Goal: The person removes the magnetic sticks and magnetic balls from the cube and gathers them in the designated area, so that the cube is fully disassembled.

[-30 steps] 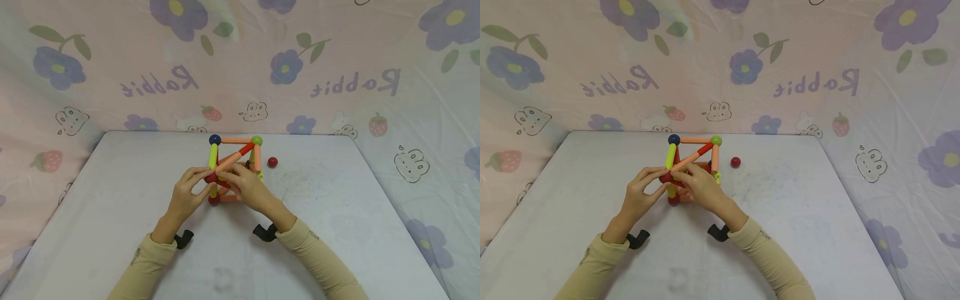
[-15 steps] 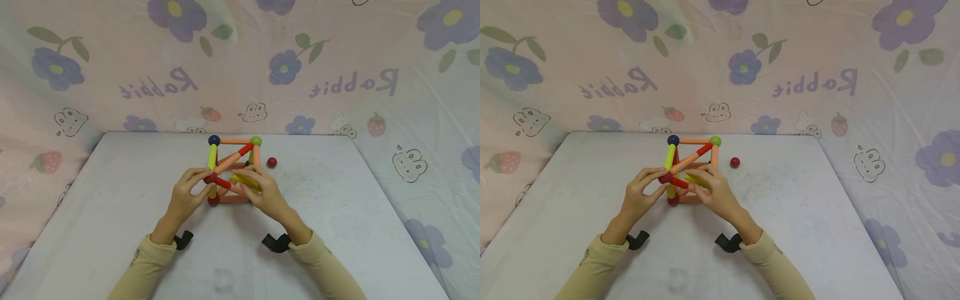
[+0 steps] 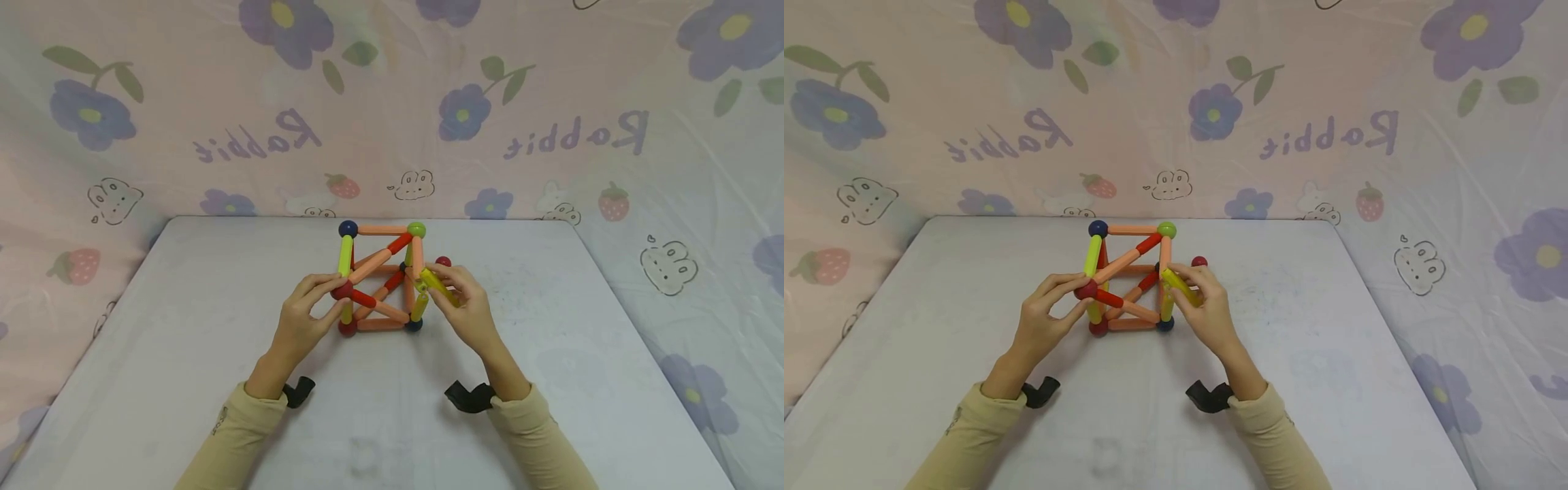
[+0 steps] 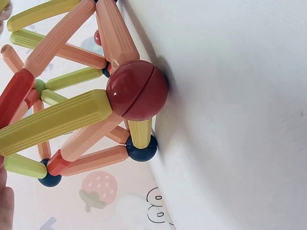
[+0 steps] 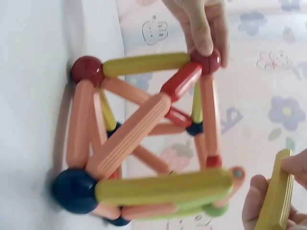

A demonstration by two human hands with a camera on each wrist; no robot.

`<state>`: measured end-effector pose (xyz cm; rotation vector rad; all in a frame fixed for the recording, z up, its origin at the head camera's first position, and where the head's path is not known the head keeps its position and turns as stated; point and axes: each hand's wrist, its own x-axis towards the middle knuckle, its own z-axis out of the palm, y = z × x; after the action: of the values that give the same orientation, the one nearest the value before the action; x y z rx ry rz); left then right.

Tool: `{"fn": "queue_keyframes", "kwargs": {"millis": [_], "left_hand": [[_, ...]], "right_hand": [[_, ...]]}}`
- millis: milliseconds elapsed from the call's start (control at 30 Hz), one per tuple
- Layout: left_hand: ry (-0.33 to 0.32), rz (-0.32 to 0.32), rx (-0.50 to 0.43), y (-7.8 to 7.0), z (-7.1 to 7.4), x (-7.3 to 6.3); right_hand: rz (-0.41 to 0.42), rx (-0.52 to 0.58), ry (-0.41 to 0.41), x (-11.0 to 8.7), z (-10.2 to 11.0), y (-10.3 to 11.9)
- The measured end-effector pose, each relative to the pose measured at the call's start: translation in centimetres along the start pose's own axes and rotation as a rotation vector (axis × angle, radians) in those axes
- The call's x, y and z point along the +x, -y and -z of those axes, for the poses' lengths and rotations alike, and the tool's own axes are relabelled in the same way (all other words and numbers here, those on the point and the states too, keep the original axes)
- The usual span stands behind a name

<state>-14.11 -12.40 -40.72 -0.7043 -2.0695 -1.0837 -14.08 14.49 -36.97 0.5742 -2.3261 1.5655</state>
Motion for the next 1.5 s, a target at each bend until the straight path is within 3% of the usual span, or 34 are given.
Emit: {"fn": "queue_keyframes", "kwargs": {"millis": [167, 400, 667, 1000, 1233, 1500], "left_hand": [[-0.002, 0.002, 0.002, 0.0, 0.0, -0.1], [-0.004, -0.003, 0.002, -0.2, 0.1, 0.2], [0.003, 0.000, -0.009, -0.4, 0.1, 0.1], [0.010, 0.020, -0.005, -0.3, 0.1, 0.2], [0.011, 0.032, -0.005, -0.1, 0.0, -0.1], [0.005, 0.028, 0.001, -0.1, -0.1, -0.1]], "right_hand": [[-0.081, 0.025, -0.017, 0.2, 0.7, -1.5], [-0.333, -0.004, -0.019, 1.0, 1.2, -4.3], [-0.548, -0.035, 0.033, 1.7, 1.0, -7.9], [-0.698, -0.153, 0.128, 3.4, -0.1, -10.1], [-0.764, -0.216, 0.135, 3.8, -0.8, -10.9], [-0.756, -0.255, 0.151, 4.0, -0.9, -10.6]]}}
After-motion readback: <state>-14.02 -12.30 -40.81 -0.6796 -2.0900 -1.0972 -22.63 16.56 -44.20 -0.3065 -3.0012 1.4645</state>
